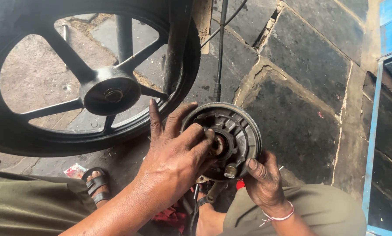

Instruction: Repair and assemble a motorcycle brake shoe and drum mechanism.

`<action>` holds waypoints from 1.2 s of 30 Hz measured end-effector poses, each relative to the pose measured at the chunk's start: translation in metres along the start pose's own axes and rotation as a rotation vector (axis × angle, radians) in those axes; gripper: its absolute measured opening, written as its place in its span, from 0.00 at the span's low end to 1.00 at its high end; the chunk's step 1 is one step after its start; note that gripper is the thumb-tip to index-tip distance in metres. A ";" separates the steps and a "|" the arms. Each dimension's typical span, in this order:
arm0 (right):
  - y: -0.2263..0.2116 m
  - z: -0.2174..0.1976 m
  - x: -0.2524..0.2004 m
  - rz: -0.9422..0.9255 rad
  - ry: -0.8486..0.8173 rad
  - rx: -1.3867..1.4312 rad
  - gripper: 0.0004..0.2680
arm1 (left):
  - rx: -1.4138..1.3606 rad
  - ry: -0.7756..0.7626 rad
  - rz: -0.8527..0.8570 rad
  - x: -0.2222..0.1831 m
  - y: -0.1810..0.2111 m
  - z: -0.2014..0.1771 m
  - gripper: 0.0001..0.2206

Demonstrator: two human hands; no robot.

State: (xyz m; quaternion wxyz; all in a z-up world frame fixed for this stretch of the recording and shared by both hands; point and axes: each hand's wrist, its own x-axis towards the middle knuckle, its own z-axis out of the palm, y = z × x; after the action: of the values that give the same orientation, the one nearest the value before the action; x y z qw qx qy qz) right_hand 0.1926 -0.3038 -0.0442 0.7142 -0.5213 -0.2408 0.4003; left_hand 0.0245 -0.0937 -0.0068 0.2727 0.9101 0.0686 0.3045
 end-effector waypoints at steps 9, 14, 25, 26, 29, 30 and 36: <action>-0.001 0.004 0.000 0.028 0.016 0.017 0.19 | -0.059 0.080 -0.022 -0.006 -0.003 0.011 0.15; 0.002 0.003 0.001 0.036 0.009 0.000 0.20 | -0.081 0.094 -0.134 -0.008 -0.007 0.017 0.14; 0.001 0.009 0.000 -0.001 -0.005 -0.056 0.21 | -0.120 0.151 -0.289 -0.021 0.014 0.030 0.14; -0.001 0.010 0.000 0.009 -0.003 -0.053 0.20 | -0.114 0.128 -0.295 -0.022 0.016 0.031 0.16; -0.002 0.009 0.001 -0.008 -0.007 -0.049 0.20 | -0.112 0.075 -0.304 -0.019 0.017 0.026 0.21; -0.001 0.008 -0.001 -0.026 -0.013 -0.048 0.20 | -0.118 0.043 -0.315 -0.018 0.017 0.024 0.23; -0.011 0.020 0.001 -0.004 0.020 -0.020 0.21 | -0.046 0.150 -0.073 -0.018 -0.007 0.021 0.22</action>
State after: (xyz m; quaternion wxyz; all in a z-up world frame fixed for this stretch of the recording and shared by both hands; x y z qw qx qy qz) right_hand 0.1813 -0.2937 -0.0268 0.7120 -0.5320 -0.2390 0.3911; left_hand 0.0224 -0.1028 -0.0338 0.2988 0.8750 0.1150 0.3630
